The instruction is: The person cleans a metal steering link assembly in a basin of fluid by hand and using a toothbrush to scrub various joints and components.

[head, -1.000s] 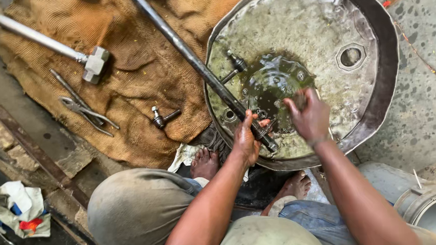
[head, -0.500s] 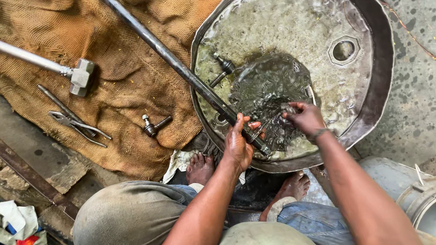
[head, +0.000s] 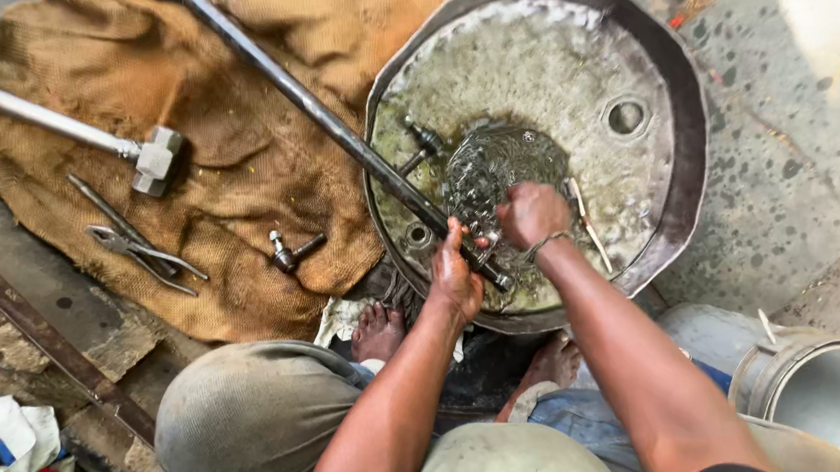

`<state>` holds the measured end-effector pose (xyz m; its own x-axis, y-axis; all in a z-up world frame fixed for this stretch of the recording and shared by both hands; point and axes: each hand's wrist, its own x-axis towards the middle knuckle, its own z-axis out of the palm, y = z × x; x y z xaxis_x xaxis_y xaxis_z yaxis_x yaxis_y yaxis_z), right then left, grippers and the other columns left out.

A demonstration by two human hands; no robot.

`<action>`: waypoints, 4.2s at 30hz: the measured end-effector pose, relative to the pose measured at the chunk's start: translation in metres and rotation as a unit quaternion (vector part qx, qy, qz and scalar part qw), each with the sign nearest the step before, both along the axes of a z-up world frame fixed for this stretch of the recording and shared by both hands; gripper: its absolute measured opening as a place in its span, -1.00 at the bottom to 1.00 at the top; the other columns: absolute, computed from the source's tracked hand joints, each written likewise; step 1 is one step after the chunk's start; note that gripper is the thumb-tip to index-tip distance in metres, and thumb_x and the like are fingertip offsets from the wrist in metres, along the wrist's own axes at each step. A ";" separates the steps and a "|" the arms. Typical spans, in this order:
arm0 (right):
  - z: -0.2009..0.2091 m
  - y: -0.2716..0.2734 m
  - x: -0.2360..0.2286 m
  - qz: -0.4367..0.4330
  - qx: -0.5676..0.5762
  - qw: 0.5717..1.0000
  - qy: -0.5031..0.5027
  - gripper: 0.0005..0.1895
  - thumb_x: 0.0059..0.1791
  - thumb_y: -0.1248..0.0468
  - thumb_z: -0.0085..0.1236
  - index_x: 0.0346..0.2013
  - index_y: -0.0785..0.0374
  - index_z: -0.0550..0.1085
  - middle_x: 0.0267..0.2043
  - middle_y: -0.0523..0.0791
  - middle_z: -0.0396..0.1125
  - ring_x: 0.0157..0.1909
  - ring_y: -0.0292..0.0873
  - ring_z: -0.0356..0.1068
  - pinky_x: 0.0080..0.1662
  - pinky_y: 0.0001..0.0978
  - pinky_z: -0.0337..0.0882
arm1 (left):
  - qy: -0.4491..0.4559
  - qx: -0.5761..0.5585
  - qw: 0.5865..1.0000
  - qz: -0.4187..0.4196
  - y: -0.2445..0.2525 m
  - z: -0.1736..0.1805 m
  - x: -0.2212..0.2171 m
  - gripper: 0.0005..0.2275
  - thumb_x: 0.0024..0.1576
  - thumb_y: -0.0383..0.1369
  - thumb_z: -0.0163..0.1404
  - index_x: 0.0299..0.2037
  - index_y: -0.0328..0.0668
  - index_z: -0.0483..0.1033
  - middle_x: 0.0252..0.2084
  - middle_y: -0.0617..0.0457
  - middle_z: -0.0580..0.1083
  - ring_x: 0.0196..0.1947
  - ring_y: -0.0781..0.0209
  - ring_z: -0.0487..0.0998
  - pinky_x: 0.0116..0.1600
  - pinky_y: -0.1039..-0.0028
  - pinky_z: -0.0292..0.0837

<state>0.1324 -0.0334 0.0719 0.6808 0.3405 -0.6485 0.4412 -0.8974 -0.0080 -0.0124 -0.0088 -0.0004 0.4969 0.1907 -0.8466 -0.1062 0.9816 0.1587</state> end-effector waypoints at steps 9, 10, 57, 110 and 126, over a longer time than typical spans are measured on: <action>-0.061 0.030 -0.045 0.108 0.251 0.961 0.031 -0.33 -0.25 0.01 0.47 0.00 0.36 0.54 -0.10 0.24 0.43 -0.13 0.19 0.48 -0.08 -0.04 0.50 | -0.073 -0.037 0.996 0.034 0.014 0.024 0.000 -0.14 0.06 0.44 -0.37 0.34 -0.07 0.28 0.33 0.02 0.38 0.36 0.04 0.33 0.39 0.16 0.19; -0.062 0.035 -0.048 0.085 0.236 0.967 0.044 -0.34 -0.24 -0.01 0.45 0.01 0.33 0.54 -0.10 0.21 0.45 -0.11 0.17 0.49 -0.06 -0.03 0.50 | -0.060 -0.034 0.997 0.045 0.015 0.029 0.000 -0.15 0.03 0.44 -0.38 0.32 -0.05 0.30 0.32 0.01 0.38 0.36 0.02 0.33 0.38 0.13 0.19; -0.053 -0.016 0.019 0.057 0.243 0.920 -0.303 -0.45 -0.06 0.45 -0.32 0.22 0.19 0.34 0.04 0.06 0.32 0.16 0.06 0.27 0.28 0.16 0.14 | 0.289 0.627 0.325 -0.646 0.099 -0.058 -0.026 -0.15 0.23 0.28 -0.44 0.59 0.01 -0.47 0.48 0.26 -0.17 0.52 -0.16 -0.52 0.51 -0.14 -0.81; -0.062 -0.073 -0.006 0.194 0.085 0.972 0.102 -0.22 0.01 0.58 -0.22 0.48 -0.07 0.08 0.55 -0.01 -0.08 0.41 0.11 0.11 0.29 -0.05 0.20 | 0.341 0.567 0.295 -0.689 0.098 -0.034 -0.018 -0.28 0.23 0.31 -0.39 0.52 0.30 -0.29 0.63 0.21 -0.43 0.55 -0.36 -0.65 0.58 -0.08 -0.51; -0.027 -0.087 -0.011 0.024 0.231 0.972 -0.034 -0.50 0.05 0.51 -0.22 0.13 -0.09 0.43 0.05 -0.15 0.36 -0.10 -0.19 0.37 -0.07 -0.24 0.49 | 0.326 0.660 0.329 -0.591 0.098 -0.031 -0.018 -0.33 0.15 0.23 -0.22 0.41 0.09 0.23 0.57 0.14 -0.11 0.51 -0.36 -0.54 0.51 -0.13 -0.47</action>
